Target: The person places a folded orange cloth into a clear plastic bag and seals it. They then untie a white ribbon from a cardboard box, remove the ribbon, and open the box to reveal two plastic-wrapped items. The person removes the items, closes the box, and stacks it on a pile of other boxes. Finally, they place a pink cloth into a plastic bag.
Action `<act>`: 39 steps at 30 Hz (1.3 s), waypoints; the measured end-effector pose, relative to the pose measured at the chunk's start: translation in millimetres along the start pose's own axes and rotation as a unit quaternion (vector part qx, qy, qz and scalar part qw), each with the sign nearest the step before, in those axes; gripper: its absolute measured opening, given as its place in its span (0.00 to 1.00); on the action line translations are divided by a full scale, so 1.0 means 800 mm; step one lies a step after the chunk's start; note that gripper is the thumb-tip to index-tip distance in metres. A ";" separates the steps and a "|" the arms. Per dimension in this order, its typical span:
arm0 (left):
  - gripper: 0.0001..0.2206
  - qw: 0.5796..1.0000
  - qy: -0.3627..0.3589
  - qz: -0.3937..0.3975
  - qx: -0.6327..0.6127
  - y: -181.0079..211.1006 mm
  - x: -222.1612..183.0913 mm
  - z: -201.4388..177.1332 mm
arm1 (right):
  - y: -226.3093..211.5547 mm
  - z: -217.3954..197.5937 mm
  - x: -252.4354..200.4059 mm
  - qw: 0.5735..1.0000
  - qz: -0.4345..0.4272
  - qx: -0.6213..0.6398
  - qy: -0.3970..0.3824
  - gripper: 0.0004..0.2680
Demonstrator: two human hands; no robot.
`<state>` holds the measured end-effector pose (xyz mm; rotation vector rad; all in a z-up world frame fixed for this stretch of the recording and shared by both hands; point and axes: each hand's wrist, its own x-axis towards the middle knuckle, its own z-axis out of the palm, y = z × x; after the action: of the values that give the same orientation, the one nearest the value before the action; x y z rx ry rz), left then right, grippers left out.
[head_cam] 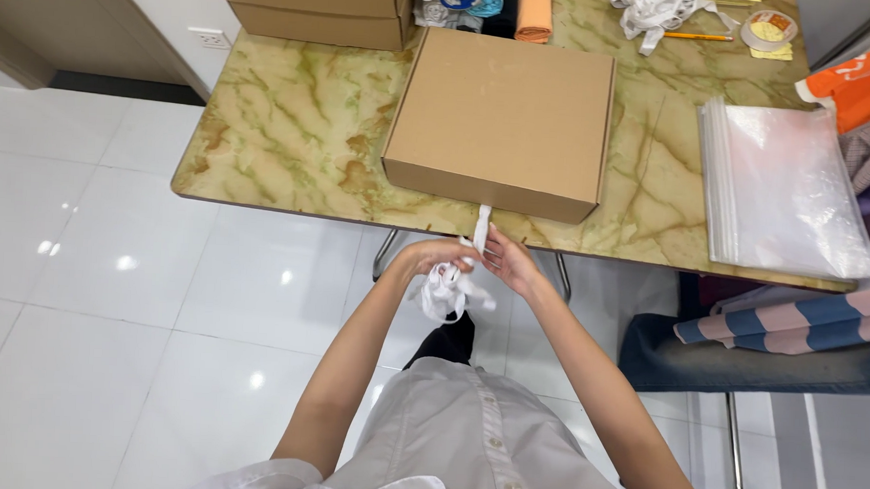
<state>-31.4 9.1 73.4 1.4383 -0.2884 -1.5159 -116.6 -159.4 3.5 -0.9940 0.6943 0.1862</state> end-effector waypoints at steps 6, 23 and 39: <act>0.14 1.000 0.024 -0.015 -0.002 -0.017 -0.016 -0.015 | 0.017 0.010 0.034 0.979 -0.156 -0.098 0.082 0.09; 0.13 0.938 0.231 0.147 -0.215 -0.020 0.079 -0.020 | 0.020 0.005 -0.069 0.951 -0.270 -0.133 0.064 0.10; 0.13 0.888 0.171 0.243 -0.352 0.115 0.114 0.073 | 0.016 -0.071 -0.043 0.888 0.060 0.453 0.055 0.47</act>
<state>-20.7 -130.4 99.4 0.9184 0.1173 -0.7994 -174.6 -193.3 -4.4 -0.0606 0.8275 -0.0959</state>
